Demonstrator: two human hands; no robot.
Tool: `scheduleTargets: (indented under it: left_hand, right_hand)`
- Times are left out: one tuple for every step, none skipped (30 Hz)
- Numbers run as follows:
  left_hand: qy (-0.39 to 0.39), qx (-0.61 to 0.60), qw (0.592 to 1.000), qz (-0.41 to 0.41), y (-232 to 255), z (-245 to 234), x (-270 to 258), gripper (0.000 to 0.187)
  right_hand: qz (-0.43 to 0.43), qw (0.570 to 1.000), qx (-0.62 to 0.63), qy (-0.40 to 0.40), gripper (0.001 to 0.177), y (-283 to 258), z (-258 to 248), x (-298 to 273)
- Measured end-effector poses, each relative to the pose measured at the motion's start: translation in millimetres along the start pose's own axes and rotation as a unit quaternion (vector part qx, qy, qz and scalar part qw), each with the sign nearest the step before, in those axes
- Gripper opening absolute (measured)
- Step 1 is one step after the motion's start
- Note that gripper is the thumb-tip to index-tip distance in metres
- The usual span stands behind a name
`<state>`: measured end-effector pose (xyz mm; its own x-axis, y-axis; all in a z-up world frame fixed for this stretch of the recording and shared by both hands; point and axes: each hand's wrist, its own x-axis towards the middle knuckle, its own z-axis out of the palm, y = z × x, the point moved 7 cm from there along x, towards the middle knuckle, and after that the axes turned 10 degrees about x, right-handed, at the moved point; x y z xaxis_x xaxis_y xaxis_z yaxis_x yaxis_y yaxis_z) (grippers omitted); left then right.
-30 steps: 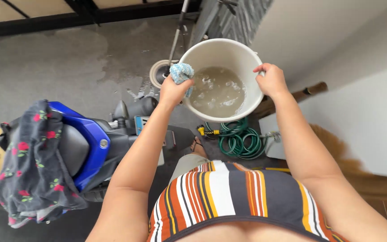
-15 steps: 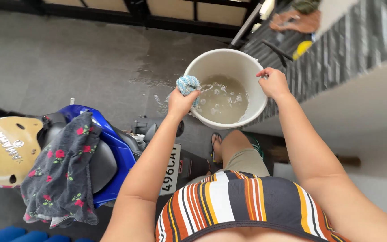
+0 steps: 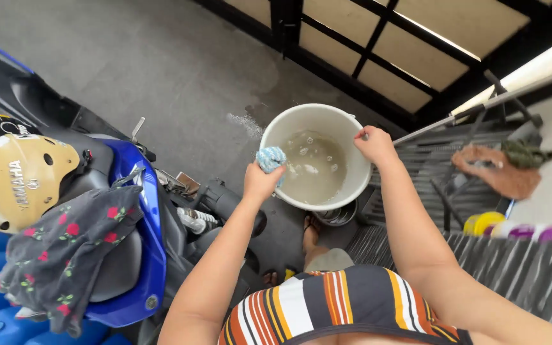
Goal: Cleaning and wiping shoes using a bucket of water and a cloth.
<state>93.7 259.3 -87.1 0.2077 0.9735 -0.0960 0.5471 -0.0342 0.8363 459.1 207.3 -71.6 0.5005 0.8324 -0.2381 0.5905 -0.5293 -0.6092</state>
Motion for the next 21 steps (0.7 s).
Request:
scheduleTargets:
  left_hand:
    - [0.006, -0.002, 1.0, -0.009, 9, -2, 5, 0.051]
    - [-0.013, -0.025, 0.999, -0.045, 13, -3, 13, 0.049]
    - [-0.032, -0.049, 0.995, -0.081, 17, -5, 19, 0.047]
    - [-0.023, -0.05, 0.995, -0.086, 22, -5, 27, 0.047]
    - [-0.01, -0.071, 0.993, -0.097, 25, -5, 34, 0.047]
    - [0.003, -0.091, 0.99, -0.109, 27, -6, 38, 0.046]
    - [0.012, -0.091, 0.989, -0.116, 29, -7, 43, 0.046]
    - [0.011, -0.076, 0.989, -0.13, 30, -7, 50, 0.047]
    - [0.01, -0.062, 0.988, -0.144, 31, -6, 56, 0.047]
    - [0.016, -0.063, 0.987, -0.15, 31, -5, 58, 0.047]
    - [0.022, -0.066, 0.986, -0.149, 33, -3, 60, 0.046]
    - [0.025, -0.068, 0.987, -0.145, 35, -2, 63, 0.045]
    - [0.029, -0.068, 0.986, -0.149, 36, -1, 66, 0.045]
    - [0.027, -0.07, 0.985, -0.157, 36, 2, 68, 0.045]
    - [0.026, -0.071, 0.983, -0.165, 36, 4, 69, 0.045]
    - [0.027, -0.071, 0.983, -0.166, 37, 6, 73, 0.045]
    - [0.019, -0.066, 0.983, -0.168, 37, 9, 77, 0.045]
    - [0.011, -0.063, 0.984, -0.169, 39, 12, 83, 0.046]
    - [0.012, -0.063, 0.984, -0.168, 41, 12, 89, 0.046]
    - [0.001, -0.053, 0.984, -0.17, 42, 15, 93, 0.046]
    - [-0.009, -0.044, 0.984, -0.171, 42, 18, 96, 0.047]
  right_hand:
    - [-0.005, 1.0, -0.005, -0.009, 0.024, -10, -4, 11]
    - [0.011, 1.0, 0.006, -0.022, 0.026, -20, -5, 24]
    - [0.027, 0.999, 0.016, -0.035, 0.027, -31, -5, 35]
    - [0.019, 0.999, 0.014, -0.043, 0.027, -38, -7, 48]
    - [0.016, 0.998, 0.004, -0.054, 0.028, -43, -7, 61]
    - [0.012, 0.998, -0.006, -0.066, 0.029, -49, -7, 71]
    - [0.005, 0.997, -0.008, -0.075, 0.029, -55, -6, 82]
    - [0.006, 0.997, -0.009, -0.073, 0.028, -60, -6, 93]
    - [0.008, 0.997, -0.01, -0.072, 0.028, -64, -7, 103]
    - [0.004, 0.997, -0.013, -0.079, 0.028, -66, -6, 111]
    - [-0.003, 0.997, -0.014, -0.077, 0.028, -69, -5, 118]
    - [-0.008, 0.997, -0.013, -0.073, 0.027, -70, -6, 125]
    - [-0.01, 0.997, -0.013, -0.078, 0.027, -73, -5, 130]
    - [-0.01, 0.997, -0.009, -0.082, 0.028, -73, -6, 132]
    - [-0.01, 0.996, -0.004, -0.085, 0.028, -73, -6, 135]
    - [-0.01, 0.996, -0.004, -0.086, 0.028, -69, -6, 140]
    - [-0.01, 0.996, 0.001, -0.089, 0.027, -65, -6, 146]
    - [-0.011, 0.996, 0.006, -0.09, 0.027, -61, -8, 152]
    - [-0.012, 0.996, 0.006, -0.089, 0.027, -59, -9, 157]
    - [-0.022, 0.996, 0.001, -0.084, 0.027, -56, -11, 159]
    - [-0.032, 0.996, -0.005, -0.08, 0.027, -52, -12, 161]
